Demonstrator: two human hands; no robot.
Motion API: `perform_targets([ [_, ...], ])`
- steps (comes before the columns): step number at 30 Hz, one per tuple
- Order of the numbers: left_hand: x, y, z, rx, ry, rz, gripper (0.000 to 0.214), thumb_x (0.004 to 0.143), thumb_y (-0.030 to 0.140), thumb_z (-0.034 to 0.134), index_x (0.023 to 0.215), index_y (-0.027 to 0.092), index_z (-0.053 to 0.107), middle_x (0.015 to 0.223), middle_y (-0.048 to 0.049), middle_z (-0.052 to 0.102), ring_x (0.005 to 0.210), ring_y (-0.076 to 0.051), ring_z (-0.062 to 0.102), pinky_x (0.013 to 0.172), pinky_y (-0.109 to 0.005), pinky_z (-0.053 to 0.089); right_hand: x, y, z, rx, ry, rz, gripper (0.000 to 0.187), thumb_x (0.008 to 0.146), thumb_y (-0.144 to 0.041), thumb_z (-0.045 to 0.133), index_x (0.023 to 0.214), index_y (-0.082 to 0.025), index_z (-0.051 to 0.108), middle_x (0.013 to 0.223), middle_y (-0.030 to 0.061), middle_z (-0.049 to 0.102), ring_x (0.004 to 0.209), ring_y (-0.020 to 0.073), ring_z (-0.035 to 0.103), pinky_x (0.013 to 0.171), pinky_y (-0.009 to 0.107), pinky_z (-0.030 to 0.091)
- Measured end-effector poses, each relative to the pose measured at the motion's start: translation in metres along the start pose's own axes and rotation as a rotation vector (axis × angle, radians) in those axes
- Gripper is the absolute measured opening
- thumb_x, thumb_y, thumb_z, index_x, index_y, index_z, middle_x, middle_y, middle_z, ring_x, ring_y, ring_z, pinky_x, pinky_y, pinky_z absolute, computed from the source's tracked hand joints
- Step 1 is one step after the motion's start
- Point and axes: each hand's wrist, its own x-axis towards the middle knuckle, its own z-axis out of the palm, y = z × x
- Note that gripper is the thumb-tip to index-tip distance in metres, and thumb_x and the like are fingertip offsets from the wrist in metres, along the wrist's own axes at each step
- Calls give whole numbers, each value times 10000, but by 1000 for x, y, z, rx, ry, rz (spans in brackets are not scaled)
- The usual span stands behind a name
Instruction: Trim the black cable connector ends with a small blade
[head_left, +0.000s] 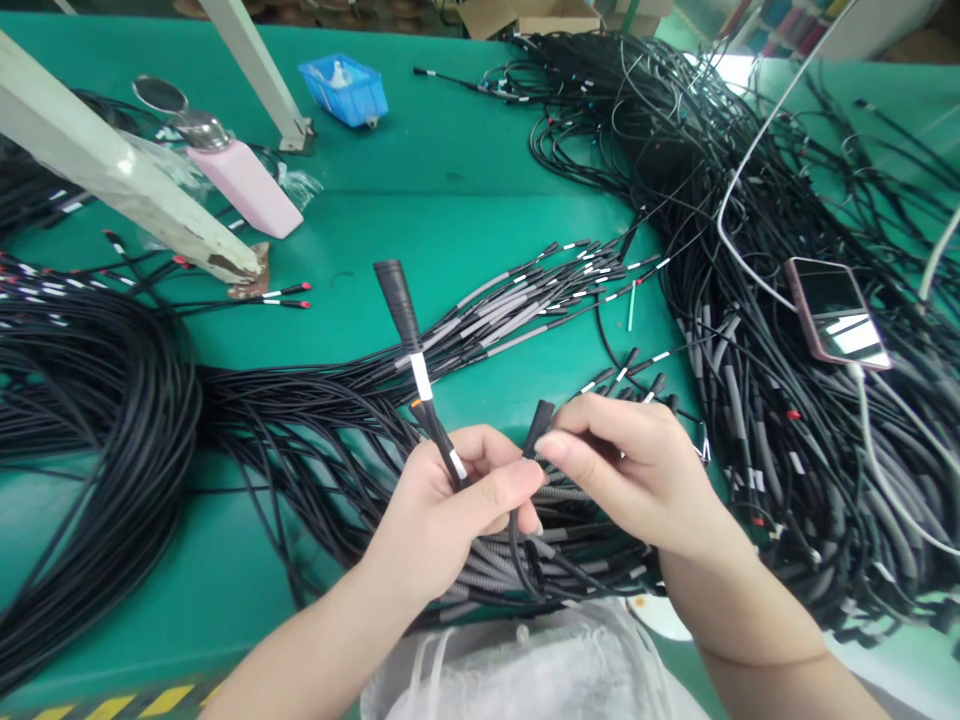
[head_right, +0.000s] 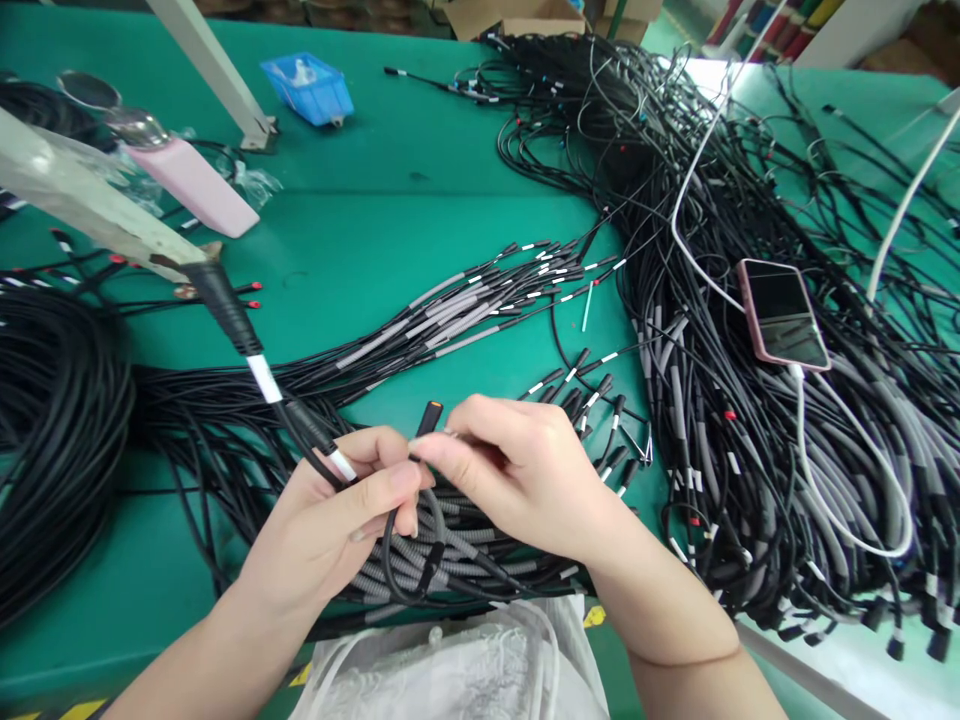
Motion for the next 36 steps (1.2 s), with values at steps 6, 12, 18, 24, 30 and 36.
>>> perform_targets([
  [6, 0, 1, 0, 32, 20, -4, 343, 769, 368, 796, 571, 181, 588, 452, 5, 562, 457, -79, 356, 466, -244, 262, 0, 1, -2, -98, 166, 34, 204, 1017, -213, 580, 818, -181, 605, 647, -36, 567, 536, 81, 463, 520, 206, 389],
  [12, 0, 1, 1, 26, 28, -3, 316, 772, 349, 786, 584, 179, 598, 466, 1, 585, 453, -72, 327, 466, -246, 240, -1, 4, 0, -215, 197, -15, 182, 1007, -185, 584, 826, -177, 602, 652, -28, 575, 554, 88, 494, 536, 219, 397],
  [18, 1, 3, 2, 31, 32, -10, 328, 748, 351, 797, 568, 170, 592, 467, -5, 596, 435, -62, 353, 471, -242, 279, -1, 4, 2, -262, 183, -28, 194, 1010, -210, 582, 819, -188, 607, 637, -24, 579, 538, 100, 505, 520, 234, 400],
  [24, 1, 2, 1, 29, 29, -14, 325, 744, 359, 803, 569, 172, 602, 471, -8, 601, 437, -67, 358, 467, -241, 280, -1, 3, 4, -337, 201, -48, 198, 1011, -202, 577, 814, -195, 591, 644, -17, 580, 549, 108, 502, 544, 242, 405],
  [30, 0, 2, 1, 18, 27, -3, 313, 764, 340, 794, 571, 186, 600, 446, 8, 562, 470, -89, 391, 482, -244, 282, -2, 3, 2, -333, 223, -63, 183, 1013, -188, 581, 830, -192, 575, 649, -25, 541, 549, 101, 461, 532, 242, 375],
  [36, 0, 1, 0, 24, 31, -4, 336, 771, 354, 796, 560, 190, 592, 448, 9, 555, 468, -91, 379, 474, -252, 259, -2, 5, 3, -353, 199, -72, 181, 1010, -183, 587, 830, -172, 589, 644, -21, 536, 567, 103, 468, 559, 244, 377],
])
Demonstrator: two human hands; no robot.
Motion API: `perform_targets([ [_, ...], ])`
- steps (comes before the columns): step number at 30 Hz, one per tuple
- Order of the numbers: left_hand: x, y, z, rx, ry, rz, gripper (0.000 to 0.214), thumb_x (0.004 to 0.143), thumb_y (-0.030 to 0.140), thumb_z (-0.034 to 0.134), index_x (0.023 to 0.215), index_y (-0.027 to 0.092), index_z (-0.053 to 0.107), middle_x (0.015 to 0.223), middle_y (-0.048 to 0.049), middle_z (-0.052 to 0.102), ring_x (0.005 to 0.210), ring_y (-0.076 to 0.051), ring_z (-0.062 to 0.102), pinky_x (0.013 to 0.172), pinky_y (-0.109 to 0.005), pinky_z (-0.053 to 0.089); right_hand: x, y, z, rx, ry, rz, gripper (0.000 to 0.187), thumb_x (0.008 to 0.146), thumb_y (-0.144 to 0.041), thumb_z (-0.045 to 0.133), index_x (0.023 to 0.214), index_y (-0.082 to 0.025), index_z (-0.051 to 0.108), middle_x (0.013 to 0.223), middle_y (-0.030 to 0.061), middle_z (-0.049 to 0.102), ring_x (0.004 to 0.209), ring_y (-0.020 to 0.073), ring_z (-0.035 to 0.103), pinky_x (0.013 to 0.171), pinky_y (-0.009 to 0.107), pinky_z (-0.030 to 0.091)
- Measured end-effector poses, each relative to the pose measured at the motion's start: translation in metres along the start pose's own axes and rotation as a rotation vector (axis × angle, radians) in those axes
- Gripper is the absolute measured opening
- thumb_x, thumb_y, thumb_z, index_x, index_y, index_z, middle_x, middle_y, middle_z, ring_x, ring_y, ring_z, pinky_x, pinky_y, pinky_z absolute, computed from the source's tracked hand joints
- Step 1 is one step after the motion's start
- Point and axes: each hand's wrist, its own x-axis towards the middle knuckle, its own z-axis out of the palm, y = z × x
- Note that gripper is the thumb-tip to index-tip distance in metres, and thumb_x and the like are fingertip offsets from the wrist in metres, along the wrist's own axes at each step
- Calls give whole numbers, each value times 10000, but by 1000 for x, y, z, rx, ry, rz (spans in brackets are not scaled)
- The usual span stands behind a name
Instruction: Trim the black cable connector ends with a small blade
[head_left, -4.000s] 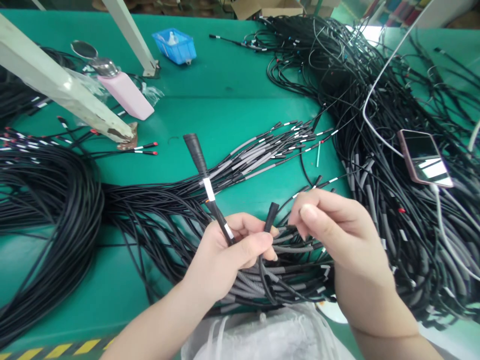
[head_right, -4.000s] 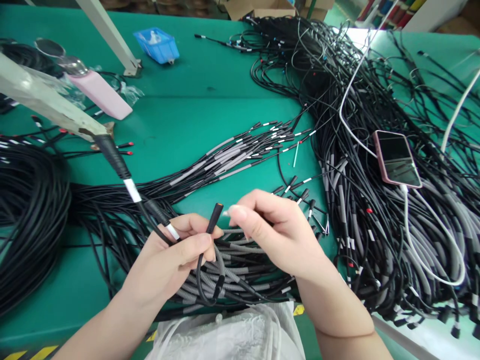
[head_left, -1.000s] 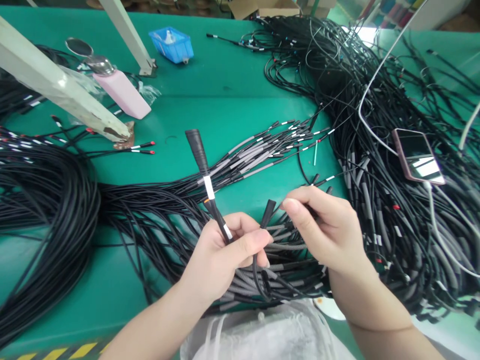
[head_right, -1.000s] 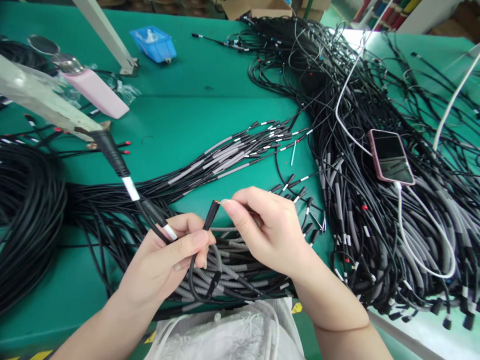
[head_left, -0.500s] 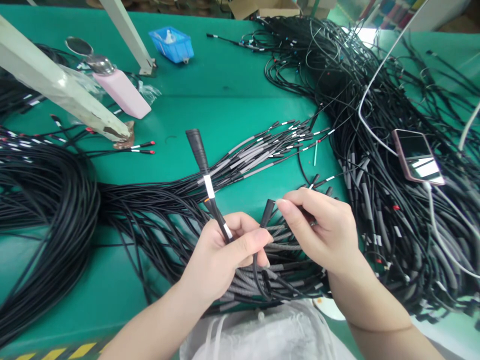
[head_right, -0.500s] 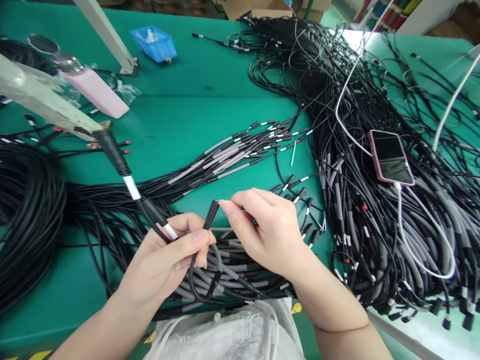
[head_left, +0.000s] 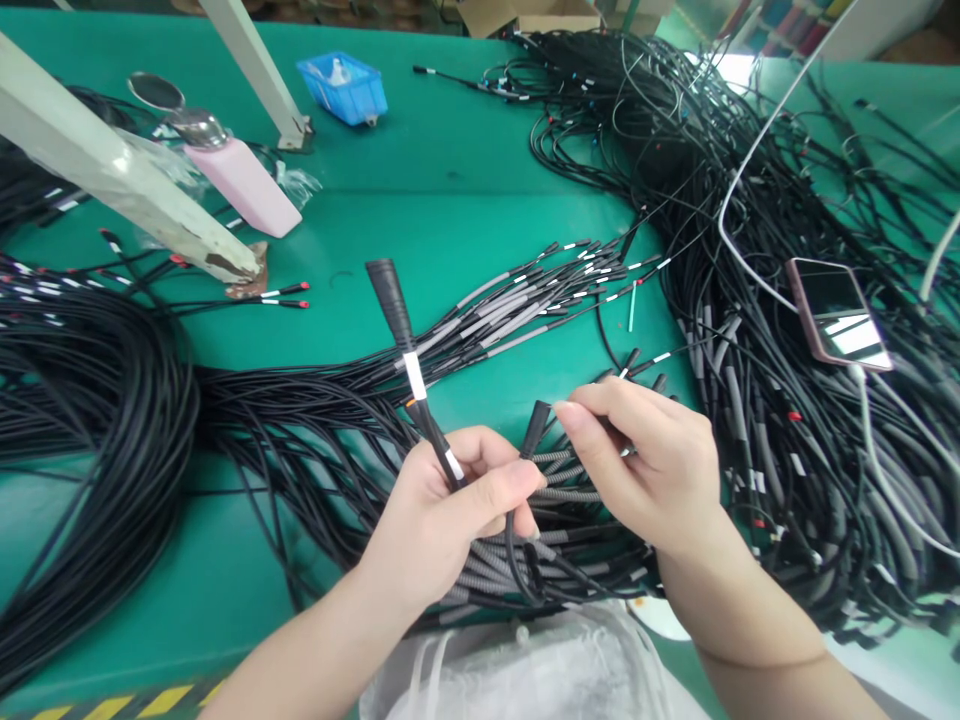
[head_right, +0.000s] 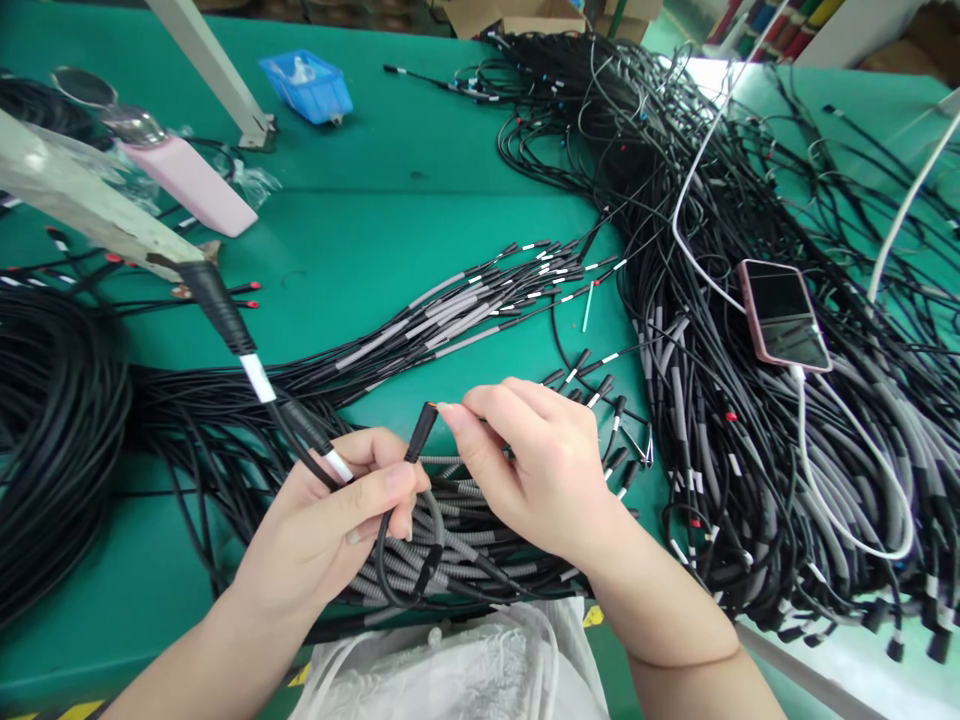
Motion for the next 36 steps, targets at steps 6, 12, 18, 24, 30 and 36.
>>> perform_targets([
  [6, 1, 0, 0, -14, -14, -2, 332, 772, 345, 800, 568, 188, 590, 461, 3, 579, 481, -94, 416, 490, -251, 292, 0, -1, 0, -4, -2, 7, 190, 1011, -177, 585, 823, -160, 604, 649, -19, 538, 562, 99, 456, 561, 248, 372],
  [12, 1, -4, -1, -61, -9, -20, 305, 759, 364, 824, 620, 176, 628, 492, -8, 635, 464, -75, 384, 480, -237, 238, 4, 0, -11, 389, -236, 161, 268, 1044, -235, 554, 789, -168, 606, 642, -40, 552, 548, 78, 463, 539, 205, 399],
  [18, 4, -9, -4, -105, -58, -2, 320, 751, 379, 836, 612, 178, 629, 464, -5, 616, 427, -66, 305, 449, -251, 163, 4, -1, -7, 230, -30, 82, 211, 1008, -172, 592, 800, -144, 612, 635, -47, 508, 542, 65, 416, 532, 203, 351],
  [24, 1, -5, 0, -86, -5, 7, 324, 759, 342, 820, 586, 177, 601, 475, -9, 617, 446, -67, 305, 468, -259, 160, 3, 0, -1, 114, -15, 7, 231, 1010, -168, 589, 782, -138, 610, 625, -42, 483, 556, 79, 415, 560, 224, 350],
  [30, -3, -4, 5, -102, 63, 18, 314, 751, 320, 818, 583, 177, 595, 470, -6, 609, 452, -65, 274, 481, -264, 128, 2, 0, -2, 77, -19, 5, 226, 1019, -168, 581, 798, -135, 614, 623, -46, 461, 550, 83, 396, 566, 234, 343],
  [36, -1, -8, -3, -104, -9, -9, 321, 749, 364, 842, 607, 177, 624, 482, -13, 629, 446, -70, 317, 471, -253, 163, 0, 0, 0, 65, -15, -5, 219, 1016, -156, 575, 804, -127, 619, 631, -35, 487, 561, 86, 419, 578, 241, 351],
])
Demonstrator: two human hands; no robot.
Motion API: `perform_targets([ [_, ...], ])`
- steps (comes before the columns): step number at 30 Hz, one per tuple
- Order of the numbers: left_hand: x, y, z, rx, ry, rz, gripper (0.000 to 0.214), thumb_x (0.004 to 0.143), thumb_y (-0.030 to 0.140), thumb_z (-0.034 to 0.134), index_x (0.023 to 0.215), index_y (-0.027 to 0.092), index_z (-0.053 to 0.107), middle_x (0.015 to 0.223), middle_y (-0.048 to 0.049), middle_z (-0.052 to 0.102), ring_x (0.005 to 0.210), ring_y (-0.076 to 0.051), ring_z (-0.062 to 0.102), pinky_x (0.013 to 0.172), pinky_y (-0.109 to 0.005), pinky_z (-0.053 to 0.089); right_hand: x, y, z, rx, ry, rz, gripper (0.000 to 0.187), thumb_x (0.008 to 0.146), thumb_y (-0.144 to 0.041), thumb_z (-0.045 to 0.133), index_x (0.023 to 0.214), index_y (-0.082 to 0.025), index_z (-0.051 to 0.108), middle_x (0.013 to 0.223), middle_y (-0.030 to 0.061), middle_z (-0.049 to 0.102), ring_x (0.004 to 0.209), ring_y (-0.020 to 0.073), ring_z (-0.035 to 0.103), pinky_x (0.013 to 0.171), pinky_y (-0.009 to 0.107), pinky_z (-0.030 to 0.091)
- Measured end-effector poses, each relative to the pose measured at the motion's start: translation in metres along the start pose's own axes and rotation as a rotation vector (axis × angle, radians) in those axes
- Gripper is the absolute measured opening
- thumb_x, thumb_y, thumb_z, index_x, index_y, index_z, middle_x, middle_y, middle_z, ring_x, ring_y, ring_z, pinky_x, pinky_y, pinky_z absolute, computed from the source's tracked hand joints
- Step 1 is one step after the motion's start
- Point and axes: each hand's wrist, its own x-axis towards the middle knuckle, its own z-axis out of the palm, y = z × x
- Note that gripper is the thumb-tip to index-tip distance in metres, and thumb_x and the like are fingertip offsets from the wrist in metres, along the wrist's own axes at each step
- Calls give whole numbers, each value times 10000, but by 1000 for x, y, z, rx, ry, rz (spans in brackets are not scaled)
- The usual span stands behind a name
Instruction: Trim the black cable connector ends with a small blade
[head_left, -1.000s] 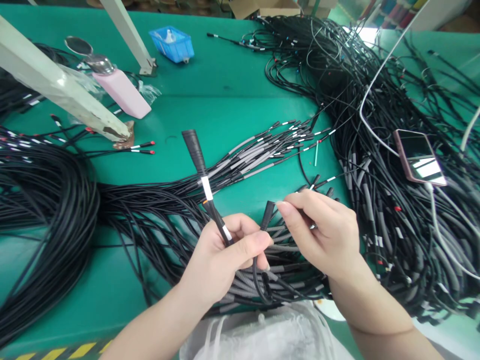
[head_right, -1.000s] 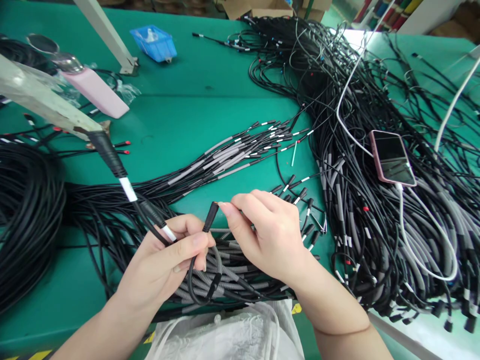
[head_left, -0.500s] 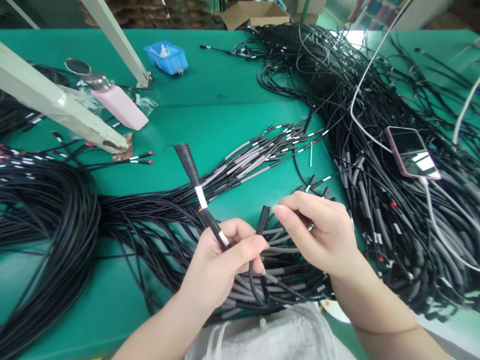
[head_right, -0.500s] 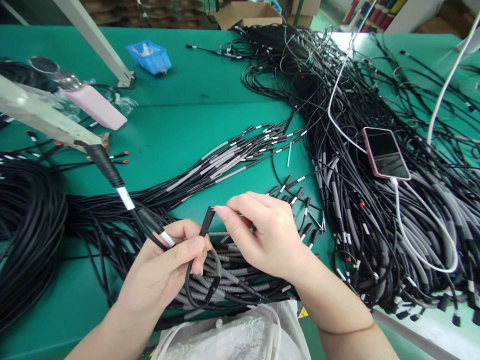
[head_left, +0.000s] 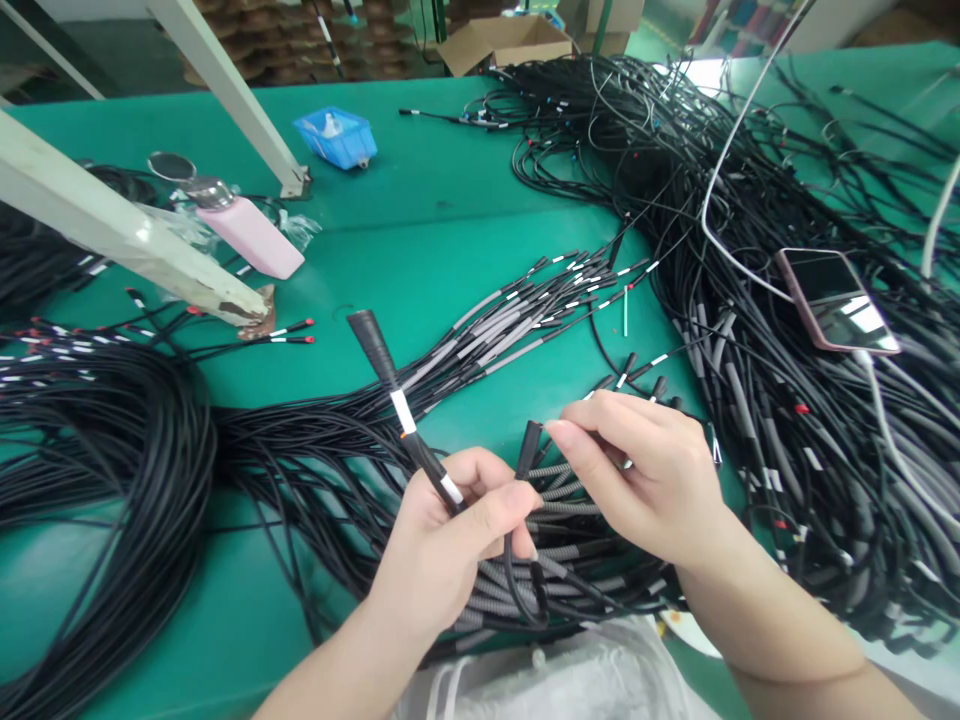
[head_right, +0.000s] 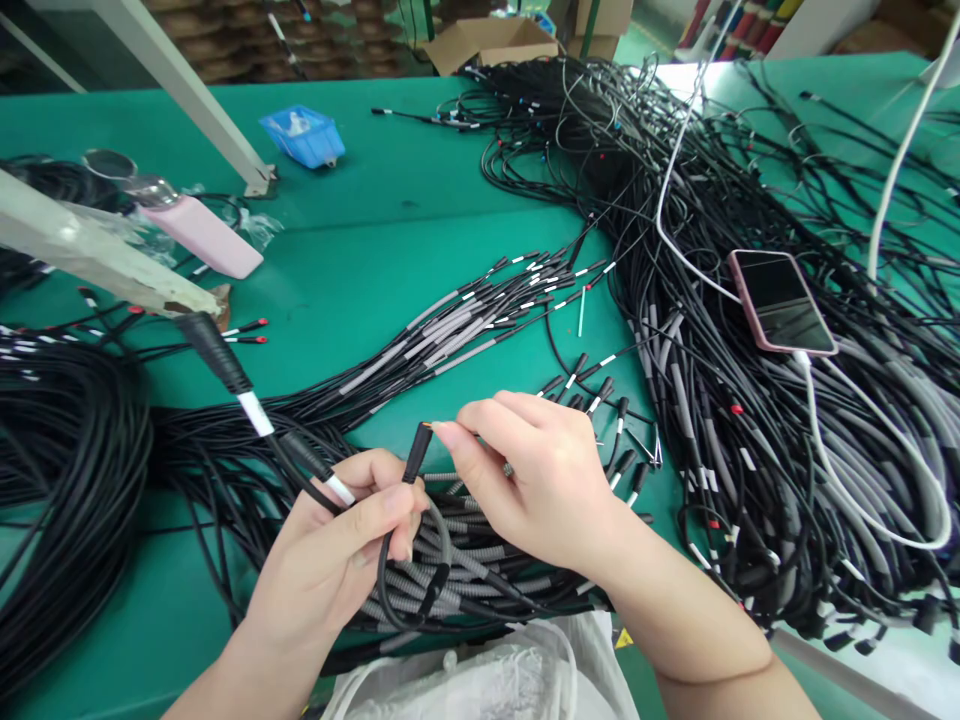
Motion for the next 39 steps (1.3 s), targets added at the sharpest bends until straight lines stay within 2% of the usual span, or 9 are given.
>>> perform_targets([
  [5, 1, -2, 0, 15, -2, 19, 344, 739, 377, 850, 593, 181, 609, 461, -8, 613, 449, -80, 351, 472, -251, 188, -1, 0, -3, -16, -10, 14, 241, 1023, -183, 562, 795, -130, 621, 629, -28, 486, 571, 96, 424, 576, 249, 352],
  [12, -4, 2, 11, 15, 102, 43, 301, 736, 306, 812, 578, 182, 589, 465, -9, 607, 483, -87, 360, 507, -257, 194, 7, -2, -14, 368, -237, 119, 277, 1042, -212, 552, 775, -163, 606, 618, -59, 487, 529, 68, 408, 513, 194, 353],
  [16, -5, 3, 12, 20, 109, 33, 316, 734, 323, 812, 577, 181, 577, 457, -6, 594, 473, -81, 316, 505, -266, 158, 6, -2, -13, 243, -77, 94, 226, 1013, -171, 574, 787, -169, 593, 640, -49, 520, 546, 77, 429, 549, 205, 375],
  [19, -5, 3, 12, 18, 109, 31, 314, 730, 318, 813, 576, 184, 575, 455, -6, 596, 474, -85, 318, 506, -268, 152, 4, -1, -10, 152, -30, 60, 206, 1000, -159, 590, 795, -179, 588, 635, -44, 531, 549, 88, 449, 555, 219, 379],
  [24, -4, 2, 9, 9, 85, 34, 297, 744, 311, 819, 591, 184, 599, 471, -11, 619, 483, -93, 360, 500, -263, 178, 3, -1, -7, 69, -28, 20, 207, 1000, -170, 592, 793, -182, 583, 613, -40, 506, 545, 105, 447, 549, 244, 374],
  [28, 0, 0, 2, 25, 7, 35, 333, 756, 368, 841, 598, 186, 610, 469, -12, 628, 473, -100, 412, 490, -256, 235, 2, -2, -7, 51, -34, 25, 208, 1007, -175, 575, 800, -185, 587, 612, -38, 496, 542, 109, 454, 546, 248, 379],
  [33, 2, -2, -2, 41, -28, 53, 338, 767, 368, 846, 601, 182, 617, 483, -8, 641, 479, -99, 462, 494, -237, 290, 4, -2, -8, 109, -63, 47, 226, 1024, -224, 577, 802, -183, 604, 621, -35, 544, 533, 98, 479, 541, 230, 394],
  [36, 1, -2, -2, 37, -51, 50, 327, 771, 359, 844, 608, 182, 622, 484, -7, 643, 498, -115, 533, 528, -236, 375, 5, -1, -8, 134, -62, 86, 276, 1019, -273, 608, 762, -172, 604, 598, -44, 525, 514, 83, 434, 515, 218, 370],
  [39, -1, 0, -1, 42, -42, 41, 337, 761, 368, 849, 609, 177, 617, 473, -8, 629, 484, -105, 502, 517, -231, 360, 6, -1, -10, 313, -179, 179, 331, 1012, -291, 614, 707, -168, 582, 551, -63, 446, 483, 70, 362, 458, 210, 314],
])
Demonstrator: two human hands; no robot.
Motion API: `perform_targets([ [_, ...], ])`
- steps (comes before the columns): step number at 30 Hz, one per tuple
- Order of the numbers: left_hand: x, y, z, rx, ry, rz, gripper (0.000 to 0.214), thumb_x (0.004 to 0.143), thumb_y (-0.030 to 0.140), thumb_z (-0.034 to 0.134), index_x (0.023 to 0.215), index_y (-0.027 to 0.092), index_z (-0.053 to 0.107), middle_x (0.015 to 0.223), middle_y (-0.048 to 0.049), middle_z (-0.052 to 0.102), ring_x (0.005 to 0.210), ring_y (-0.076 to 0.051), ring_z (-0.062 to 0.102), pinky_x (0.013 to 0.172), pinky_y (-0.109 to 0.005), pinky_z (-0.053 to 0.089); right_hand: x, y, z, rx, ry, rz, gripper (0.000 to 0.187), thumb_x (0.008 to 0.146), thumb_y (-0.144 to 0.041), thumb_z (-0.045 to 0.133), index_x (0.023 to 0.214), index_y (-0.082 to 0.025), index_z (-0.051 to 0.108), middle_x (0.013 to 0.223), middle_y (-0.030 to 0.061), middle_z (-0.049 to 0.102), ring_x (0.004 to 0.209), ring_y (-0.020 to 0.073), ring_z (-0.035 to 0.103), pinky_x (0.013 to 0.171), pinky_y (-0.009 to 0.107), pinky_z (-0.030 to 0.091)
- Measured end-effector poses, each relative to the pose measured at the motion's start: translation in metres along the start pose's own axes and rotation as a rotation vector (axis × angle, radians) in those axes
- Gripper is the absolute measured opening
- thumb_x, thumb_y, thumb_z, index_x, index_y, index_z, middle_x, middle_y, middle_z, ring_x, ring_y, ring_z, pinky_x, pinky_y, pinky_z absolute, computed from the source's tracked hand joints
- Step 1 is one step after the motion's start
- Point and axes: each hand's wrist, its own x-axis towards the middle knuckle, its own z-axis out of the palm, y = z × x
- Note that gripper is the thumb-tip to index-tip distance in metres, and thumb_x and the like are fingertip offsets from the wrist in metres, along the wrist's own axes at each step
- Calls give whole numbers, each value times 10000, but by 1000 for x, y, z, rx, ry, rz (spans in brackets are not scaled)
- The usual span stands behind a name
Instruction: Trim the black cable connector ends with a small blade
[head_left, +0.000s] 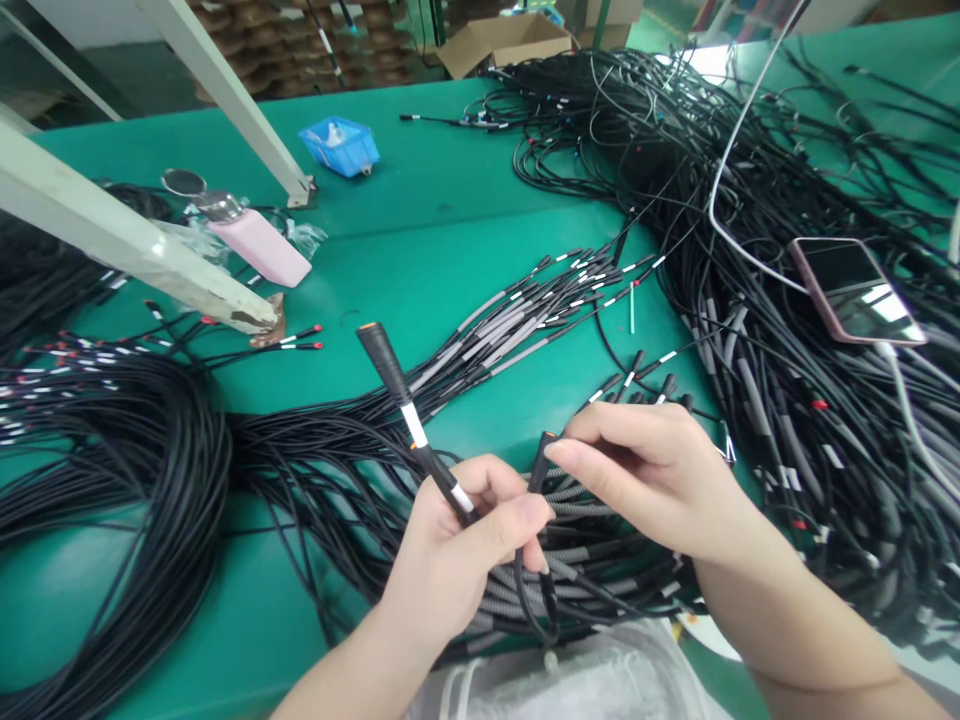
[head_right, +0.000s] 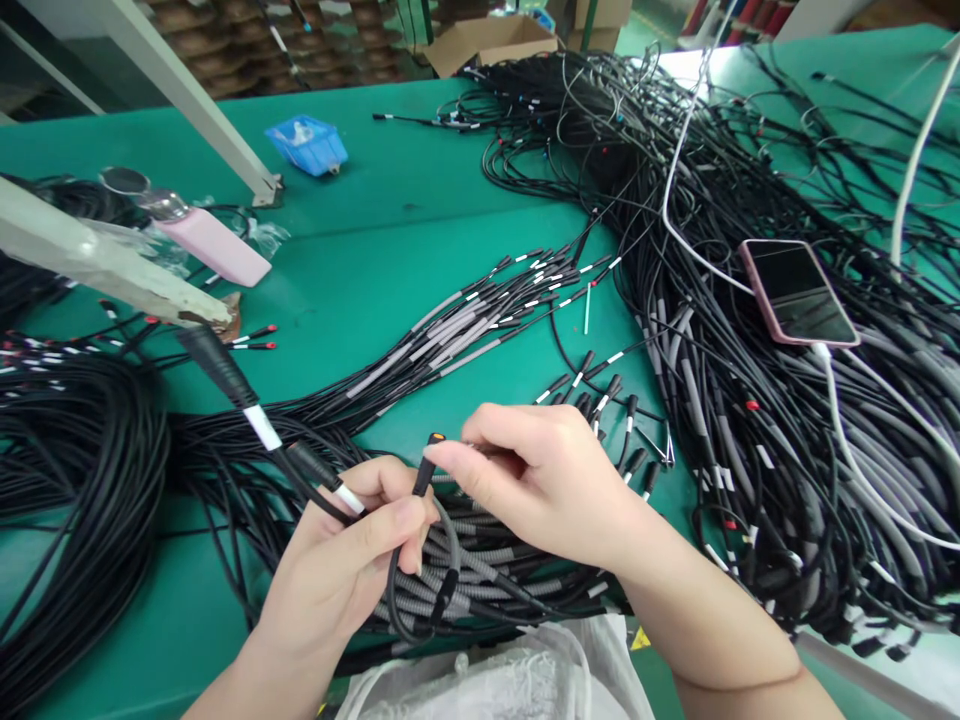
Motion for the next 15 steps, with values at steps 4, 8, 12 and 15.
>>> perform_targets([
  [4, 0, 0, 3, 17, 6, -64, 360, 759, 399, 849, 636, 161, 608, 484, -15, 606, 462, -77, 409, 470, -221, 232, -2, 0, -4, 226, 48, 122, 325, 998, -324, 637, 713, -178, 582, 578, -56, 449, 512, 78, 377, 463, 205, 328],
  [8, 7, -5, 5, -63, -121, -66, 367, 749, 457, 865, 843, 156, 678, 708, -14, 648, 454, -28, 325, 432, -194, 194, -4, 8, -8, 344, 381, 141, 216, 971, -404, 692, 895, -202, 690, 652, -26, 530, 564, 108, 451, 496, 241, 351],
  [12, 15, -8, 6, -49, -134, 74, 333, 813, 481, 812, 841, 164, 716, 732, -6, 621, 530, -68, 497, 492, -209, 371, -5, 14, -15, 387, 730, 99, 80, 943, -191, 707, 866, -182, 724, 616, -23, 495, 518, 96, 399, 487, 277, 278],
  [15, 17, -8, 8, 43, -125, 78, 342, 876, 478, 747, 812, 143, 780, 680, -36, 654, 618, -123, 611, 605, -250, 478, -7, 13, -19, 405, 717, 118, 62, 921, -157, 720, 867, -181, 737, 613, -26, 509, 525, 90, 411, 491, 268, 270],
])
